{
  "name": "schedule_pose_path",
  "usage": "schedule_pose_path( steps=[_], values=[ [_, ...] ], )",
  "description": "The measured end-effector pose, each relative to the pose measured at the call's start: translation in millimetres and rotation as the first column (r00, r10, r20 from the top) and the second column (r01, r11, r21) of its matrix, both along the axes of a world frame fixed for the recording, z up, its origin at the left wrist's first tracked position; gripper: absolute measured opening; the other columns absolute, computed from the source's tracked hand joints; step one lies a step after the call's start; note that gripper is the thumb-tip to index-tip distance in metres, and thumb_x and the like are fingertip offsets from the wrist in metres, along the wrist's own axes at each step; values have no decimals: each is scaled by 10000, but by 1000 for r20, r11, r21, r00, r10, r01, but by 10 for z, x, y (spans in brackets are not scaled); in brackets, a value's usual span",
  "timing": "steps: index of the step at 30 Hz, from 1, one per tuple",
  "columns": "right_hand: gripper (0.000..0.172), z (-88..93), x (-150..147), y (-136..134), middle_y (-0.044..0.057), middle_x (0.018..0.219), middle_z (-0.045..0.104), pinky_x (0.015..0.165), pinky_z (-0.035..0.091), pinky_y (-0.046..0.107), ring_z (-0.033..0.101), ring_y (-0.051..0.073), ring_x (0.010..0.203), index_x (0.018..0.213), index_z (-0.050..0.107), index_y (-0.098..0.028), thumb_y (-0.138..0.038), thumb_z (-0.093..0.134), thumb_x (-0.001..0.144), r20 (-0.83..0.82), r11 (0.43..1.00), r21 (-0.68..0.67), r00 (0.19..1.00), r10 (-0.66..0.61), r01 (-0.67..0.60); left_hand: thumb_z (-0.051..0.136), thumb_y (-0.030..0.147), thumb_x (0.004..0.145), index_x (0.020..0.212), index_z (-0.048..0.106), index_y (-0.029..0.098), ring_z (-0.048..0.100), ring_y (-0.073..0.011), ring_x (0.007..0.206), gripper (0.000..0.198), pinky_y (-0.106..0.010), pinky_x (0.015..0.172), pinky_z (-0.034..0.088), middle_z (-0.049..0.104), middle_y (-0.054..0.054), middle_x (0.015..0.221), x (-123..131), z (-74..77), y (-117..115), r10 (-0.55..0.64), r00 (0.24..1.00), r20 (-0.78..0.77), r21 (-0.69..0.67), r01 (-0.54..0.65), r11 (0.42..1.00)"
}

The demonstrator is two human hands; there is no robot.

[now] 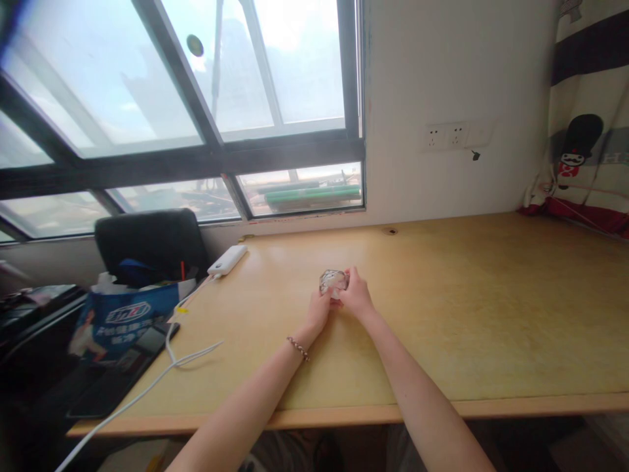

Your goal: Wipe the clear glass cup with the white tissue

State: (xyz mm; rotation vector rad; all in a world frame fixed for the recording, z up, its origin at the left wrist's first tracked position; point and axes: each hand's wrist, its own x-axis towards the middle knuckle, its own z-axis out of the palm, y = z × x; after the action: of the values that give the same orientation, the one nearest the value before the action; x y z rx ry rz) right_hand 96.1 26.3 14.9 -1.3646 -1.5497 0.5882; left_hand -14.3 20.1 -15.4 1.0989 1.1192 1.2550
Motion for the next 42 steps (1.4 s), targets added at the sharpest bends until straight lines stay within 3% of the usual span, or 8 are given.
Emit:
schedule_pose_path(
  steps=[5,8,14,19,27,35,38,42],
  values=[
    [263,4,51,41,23,631,607,571,436,258,565,166,622,672,545,-185,-429,616,606,-29,981,-159,993,-116,110,386,444,804,614,532,137,505,-117,369,389,-209,391,385,523,-1,422,-76,67,-42,89,932,-351,218,-11,976],
    [331,-10,88,77,42,562,592,495,454,267,575,171,557,601,531,-164,-488,563,656,-260,911,-407,949,-177,59,354,328,822,629,534,146,484,-94,373,320,-184,406,360,509,17,426,-101,98,-52,182,879,-440,342,-23,940],
    [271,-43,58,87,75,600,631,474,493,285,609,175,537,663,496,-145,-402,572,702,-634,816,-543,735,-241,-201,388,117,708,774,598,147,521,-98,466,222,-177,455,389,582,8,557,-201,114,35,348,834,-429,383,-182,906],
    [233,-35,14,51,82,570,631,466,496,306,624,200,524,646,454,-158,-342,568,732,-724,800,-498,668,-172,-334,406,42,660,994,591,164,595,-149,818,400,-247,725,464,650,-47,918,-335,92,123,585,764,-274,499,-407,765],
    [254,-25,8,42,36,529,606,423,469,259,594,159,471,658,515,-142,-376,572,736,-792,830,-453,574,-209,-324,395,-28,671,1016,598,231,557,-151,994,476,-300,869,451,591,-30,1103,-202,70,-3,349,798,-491,674,95,732],
    [337,-42,65,89,26,540,608,447,473,246,577,133,463,690,560,-139,-475,578,705,-772,871,-430,596,-219,-238,523,162,765,941,599,201,585,-174,934,195,-322,823,476,653,-55,939,-179,97,-11,380,752,-539,715,170,678],
    [370,-40,44,73,-3,495,566,422,456,240,535,113,419,644,539,-149,-515,573,692,-776,868,-437,587,-231,-236,494,204,802,857,638,194,539,-184,1023,154,-377,923,399,661,-58,907,-154,181,-48,310,704,-639,690,346,635],
    [384,-25,16,60,-17,485,551,403,439,245,506,107,394,640,506,-168,-544,530,714,-795,850,-455,552,-253,-265,423,250,846,824,646,223,489,-180,1089,225,-492,1043,130,668,-26,876,-114,332,-155,311,579,-754,604,424,675]
  ],
)
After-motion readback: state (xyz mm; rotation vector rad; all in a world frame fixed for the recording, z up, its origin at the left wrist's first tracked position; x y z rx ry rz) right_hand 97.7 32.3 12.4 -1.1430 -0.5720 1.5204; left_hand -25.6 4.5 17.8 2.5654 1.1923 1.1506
